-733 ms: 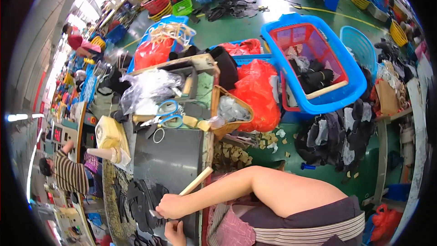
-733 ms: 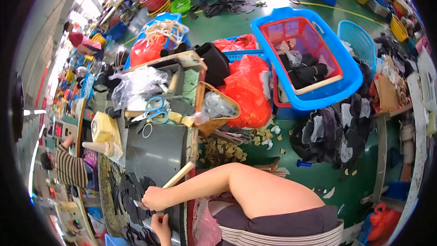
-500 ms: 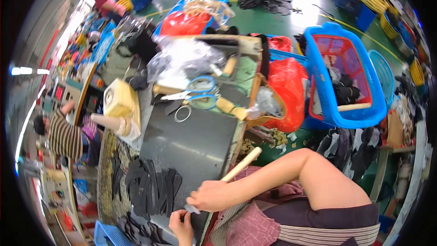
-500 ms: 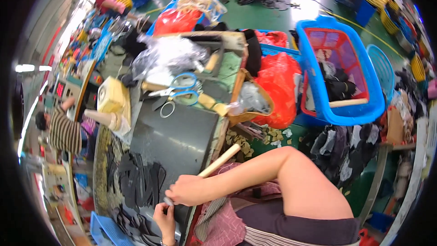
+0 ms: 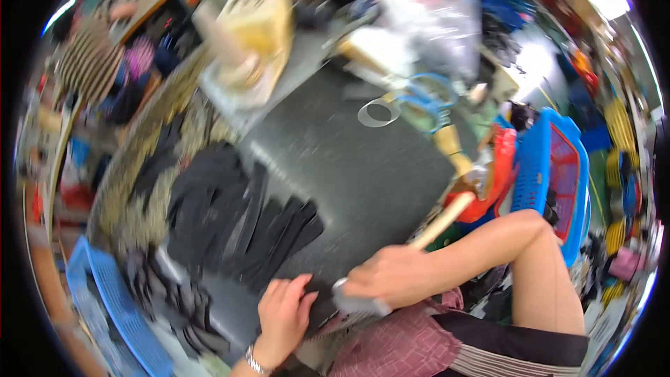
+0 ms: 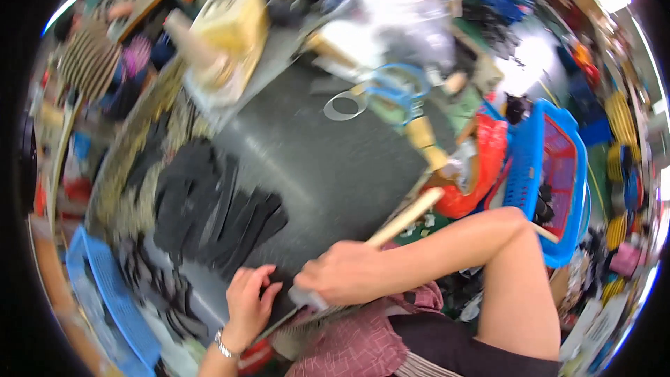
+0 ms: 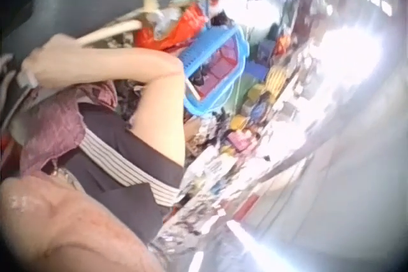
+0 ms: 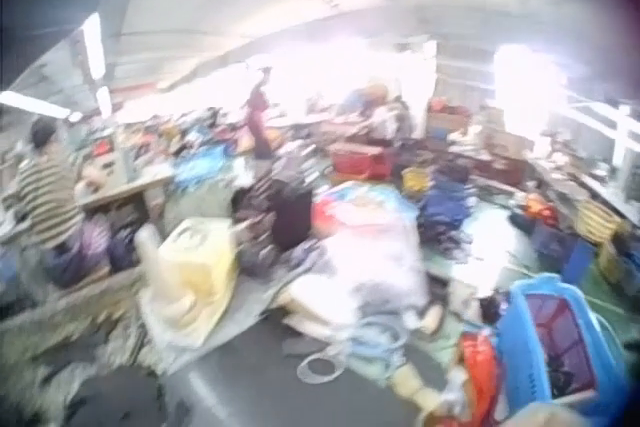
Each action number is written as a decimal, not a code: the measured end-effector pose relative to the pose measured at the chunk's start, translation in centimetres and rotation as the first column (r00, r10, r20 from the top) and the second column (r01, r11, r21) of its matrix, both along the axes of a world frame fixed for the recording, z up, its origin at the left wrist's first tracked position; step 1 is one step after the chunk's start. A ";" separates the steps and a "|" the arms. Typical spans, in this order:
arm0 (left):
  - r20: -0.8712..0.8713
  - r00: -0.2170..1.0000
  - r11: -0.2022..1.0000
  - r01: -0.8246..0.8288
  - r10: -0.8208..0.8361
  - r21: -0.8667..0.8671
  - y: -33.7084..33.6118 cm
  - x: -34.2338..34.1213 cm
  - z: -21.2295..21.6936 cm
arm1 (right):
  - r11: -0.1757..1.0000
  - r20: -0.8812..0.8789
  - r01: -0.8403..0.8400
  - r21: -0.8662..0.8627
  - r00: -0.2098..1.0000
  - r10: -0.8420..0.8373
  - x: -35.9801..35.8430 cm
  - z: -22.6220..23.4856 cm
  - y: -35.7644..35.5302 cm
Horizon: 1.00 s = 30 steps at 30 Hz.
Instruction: Hammering and flattening material strips for shoe manufacturing on a workbench.
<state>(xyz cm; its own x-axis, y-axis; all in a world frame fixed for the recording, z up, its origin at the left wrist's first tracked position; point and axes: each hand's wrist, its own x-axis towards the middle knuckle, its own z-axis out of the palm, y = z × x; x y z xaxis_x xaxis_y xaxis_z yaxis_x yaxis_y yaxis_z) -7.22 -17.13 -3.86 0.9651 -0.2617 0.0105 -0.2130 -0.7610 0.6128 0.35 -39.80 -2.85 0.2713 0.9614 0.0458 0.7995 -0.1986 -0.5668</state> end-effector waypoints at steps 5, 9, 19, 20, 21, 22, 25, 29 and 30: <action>0.091 0.996 0.998 0.023 -0.018 -0.055 0.5 0.4 -0.8 | 0.998 -0.079 0.041 -0.055 0.996 -0.045 1.9 2.2 -1.4; 0.069 0.997 0.995 -0.026 0.033 -0.097 0.9 -0.1 -1.3 | 0.997 -0.120 -0.021 -0.074 0.993 0.012 2.2 1.7 0.3; 0.023 1.000 0.969 -0.006 0.012 -0.246 1.8 -0.3 -1.3 | 0.966 -0.110 -0.104 -0.236 0.991 0.079 2.3 2.7 2.3; 0.031 0.999 0.980 0.013 -0.007 -0.200 1.7 -0.3 -1.7 | 0.966 -0.099 -0.097 -0.241 0.992 0.075 2.3 2.7 2.4; 0.039 0.999 0.988 0.032 -0.026 -0.154 1.6 -0.2 -1.9 | 0.965 -0.101 -0.100 -0.244 0.992 0.077 2.2 2.5 2.4; 0.039 0.999 0.987 0.033 -0.027 -0.159 1.5 -0.2 -1.9 | 0.966 -0.079 -0.087 -0.242 0.994 0.070 2.0 2.5 2.4; 0.061 0.997 0.997 0.054 -0.051 -0.050 0.8 -0.2 -1.1 | 0.969 -0.044 -0.072 -0.238 0.997 0.063 1.8 2.7 2.5; 0.083 0.973 0.940 0.185 -0.217 0.287 0.3 0.7 0.2 | 0.961 -0.033 -0.075 -0.265 0.997 0.068 1.8 3.1 2.8; 0.091 0.960 0.934 0.233 -0.266 0.270 0.6 0.9 0.0 | 0.962 -0.032 -0.076 -0.264 0.997 0.070 1.7 3.1 2.8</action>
